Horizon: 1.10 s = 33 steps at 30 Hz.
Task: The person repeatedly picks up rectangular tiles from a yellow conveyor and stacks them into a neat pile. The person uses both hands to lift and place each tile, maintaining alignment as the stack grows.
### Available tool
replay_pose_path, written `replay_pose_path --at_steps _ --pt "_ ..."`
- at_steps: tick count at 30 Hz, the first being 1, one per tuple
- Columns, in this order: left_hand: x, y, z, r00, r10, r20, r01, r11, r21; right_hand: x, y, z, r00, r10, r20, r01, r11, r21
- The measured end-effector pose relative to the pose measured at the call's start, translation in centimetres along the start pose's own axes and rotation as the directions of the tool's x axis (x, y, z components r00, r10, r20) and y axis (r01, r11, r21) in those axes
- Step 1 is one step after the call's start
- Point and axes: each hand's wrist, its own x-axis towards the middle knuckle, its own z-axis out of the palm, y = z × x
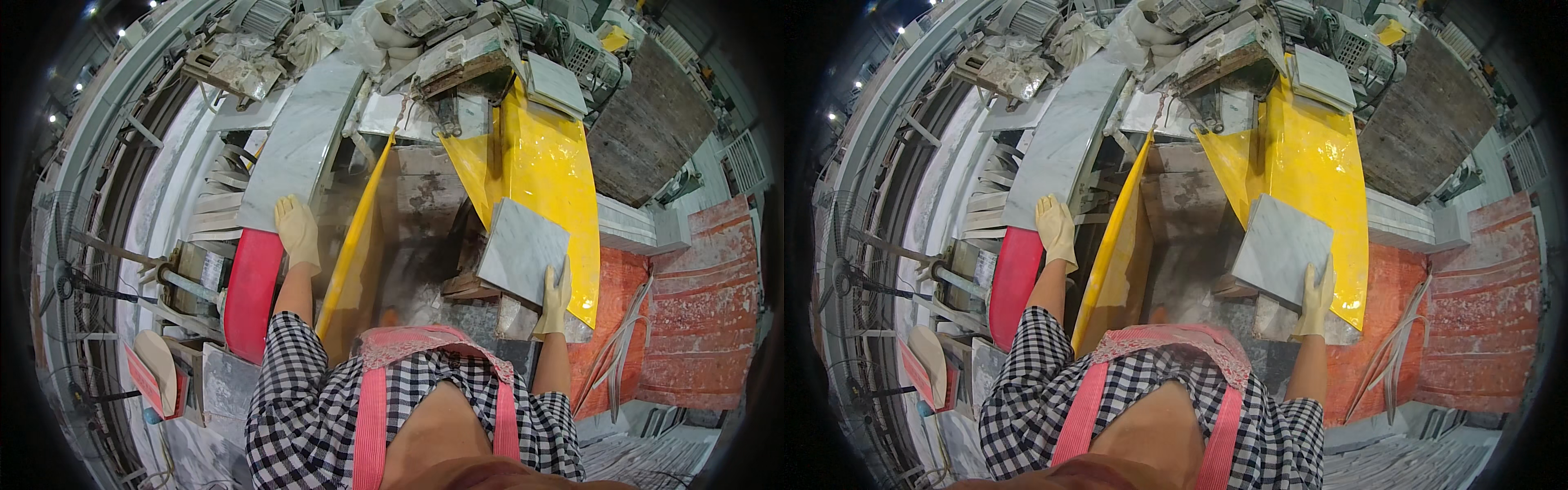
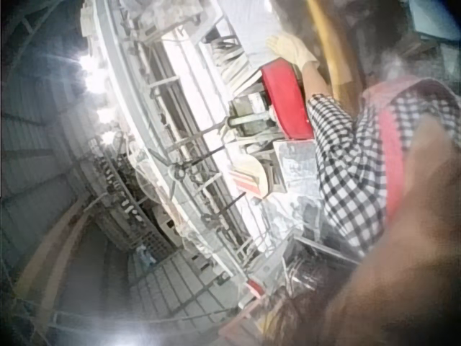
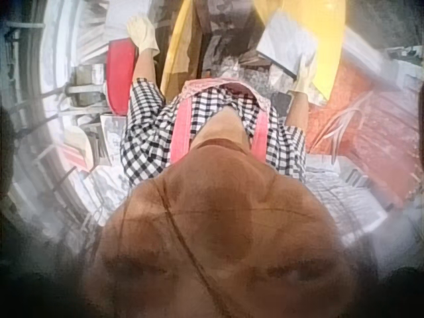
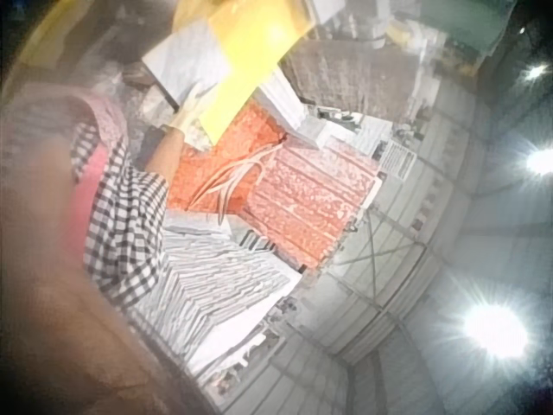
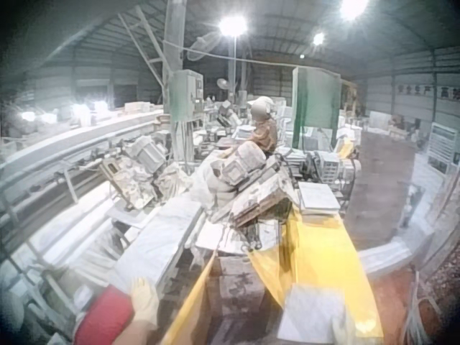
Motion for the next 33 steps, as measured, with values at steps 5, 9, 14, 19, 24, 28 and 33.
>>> replay_pose_path --at_steps 5,9,14,19,24,28,33 --pt "-0.1 -0.1 0.2 1.0 -0.009 0.004 0.009 1.0 0.028 0.0 0.2 0.2 1.0 0.0 0.004 0.0 1.0 0.016" --pt "-0.2 0.1 0.1 0.999 0.013 -0.043 -0.013 1.0 -0.007 0.0 0.6 0.3 1.0 0.013 -0.006 -0.013 1.0 -0.012" --pt "-0.2 0.1 -0.1 0.998 0.031 -0.048 -0.031 0.999 0.018 -0.1 0.7 0.2 0.997 0.069 0.024 -0.069 0.998 -0.009" --pt "-0.2 0.1 0.0 0.998 0.035 -0.046 -0.034 0.999 0.028 0.1 0.8 0.2 0.999 0.043 0.027 -0.043 0.999 -0.015" --pt "-0.1 0.0 0.2 0.999 0.036 -0.035 -0.036 0.999 0.019 0.0 1.1 0.4 0.999 0.044 -0.008 -0.045 0.997 -0.068" --pt "-0.1 -0.2 0.5 0.998 0.043 -0.047 -0.042 0.999 0.034 0.0 1.3 0.6 1.0 0.009 -0.014 -0.01 0.998 -0.058" --pt "0.0 -0.4 0.7 0.998 0.046 -0.034 -0.045 0.998 0.041 0.1 1.5 0.8 0.999 0.025 -0.024 -0.026 0.999 -0.027"
